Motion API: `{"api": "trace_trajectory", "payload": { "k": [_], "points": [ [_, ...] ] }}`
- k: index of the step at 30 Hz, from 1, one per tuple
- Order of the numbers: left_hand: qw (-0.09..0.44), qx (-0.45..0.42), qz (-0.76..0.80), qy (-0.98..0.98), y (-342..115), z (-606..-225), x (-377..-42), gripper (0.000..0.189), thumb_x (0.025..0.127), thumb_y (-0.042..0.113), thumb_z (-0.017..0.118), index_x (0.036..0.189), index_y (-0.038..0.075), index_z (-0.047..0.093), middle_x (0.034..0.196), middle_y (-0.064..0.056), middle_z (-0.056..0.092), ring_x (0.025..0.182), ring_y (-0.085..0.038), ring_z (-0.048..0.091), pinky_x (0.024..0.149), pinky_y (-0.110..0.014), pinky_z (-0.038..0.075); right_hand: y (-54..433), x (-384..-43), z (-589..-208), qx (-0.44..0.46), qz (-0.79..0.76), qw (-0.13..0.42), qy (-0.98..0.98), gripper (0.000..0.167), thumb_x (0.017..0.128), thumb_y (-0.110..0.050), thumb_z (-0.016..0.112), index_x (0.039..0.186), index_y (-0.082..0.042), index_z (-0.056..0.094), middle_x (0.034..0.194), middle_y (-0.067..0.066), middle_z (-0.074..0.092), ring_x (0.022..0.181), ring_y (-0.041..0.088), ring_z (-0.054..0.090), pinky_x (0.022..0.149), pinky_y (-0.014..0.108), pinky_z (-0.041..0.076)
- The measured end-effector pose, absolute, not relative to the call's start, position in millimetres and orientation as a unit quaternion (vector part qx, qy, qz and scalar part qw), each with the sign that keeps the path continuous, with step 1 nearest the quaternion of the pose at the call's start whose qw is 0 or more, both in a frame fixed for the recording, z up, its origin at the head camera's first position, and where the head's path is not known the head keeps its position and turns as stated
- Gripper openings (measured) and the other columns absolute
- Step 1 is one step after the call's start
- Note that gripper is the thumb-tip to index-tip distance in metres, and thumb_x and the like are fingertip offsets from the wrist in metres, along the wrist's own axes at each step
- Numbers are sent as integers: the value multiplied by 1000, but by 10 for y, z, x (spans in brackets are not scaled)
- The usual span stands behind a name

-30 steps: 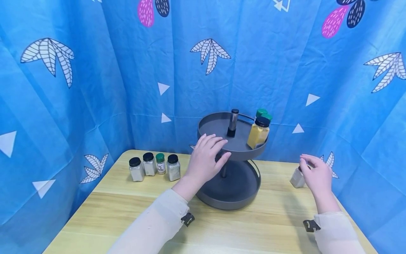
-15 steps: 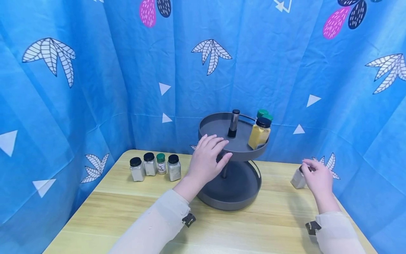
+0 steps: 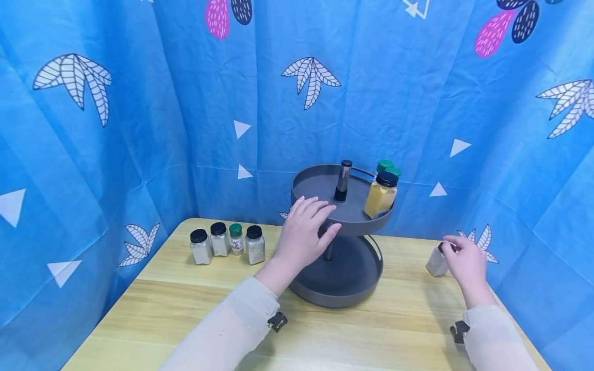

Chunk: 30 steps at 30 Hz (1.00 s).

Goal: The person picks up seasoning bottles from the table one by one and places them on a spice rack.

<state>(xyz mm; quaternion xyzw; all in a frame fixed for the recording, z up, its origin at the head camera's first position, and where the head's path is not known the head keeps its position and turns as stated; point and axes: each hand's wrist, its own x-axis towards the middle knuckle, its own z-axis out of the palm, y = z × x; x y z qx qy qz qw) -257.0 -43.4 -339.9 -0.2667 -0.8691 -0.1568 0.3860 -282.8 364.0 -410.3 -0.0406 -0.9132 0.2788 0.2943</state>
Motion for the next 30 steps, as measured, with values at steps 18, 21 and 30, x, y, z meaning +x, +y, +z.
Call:
{"api": "trace_trajectory", "payload": {
  "k": [18,21,30],
  "points": [
    [392,-261,-151,-869,-433,-3408,-2567,45,100,50,54,134,22,64,135,1,62,136,-19,47,123,-40,19,3734,-2974,-4269,-47,263,250,-931,32,99,-17,56,118,5,68,121,33,62,98,49,60,74,57,50],
    [393,-260,-153,-869,-433,-3407,-2563,45,100,50,54,134,22,64,135,1,62,136,-19,47,123,-40,19,3735,-2994,-4304,-37,257,253,-932,30,98,-15,57,117,6,68,119,33,63,106,52,58,82,63,49],
    [394,-261,-148,-869,-423,-3406,-2556,45,100,49,54,134,21,64,135,1,62,135,-19,48,123,-41,21,3758,-3048,-4399,-22,246,274,-929,26,96,-9,59,114,7,69,117,33,64,107,53,58,88,66,46]
  ]
}}
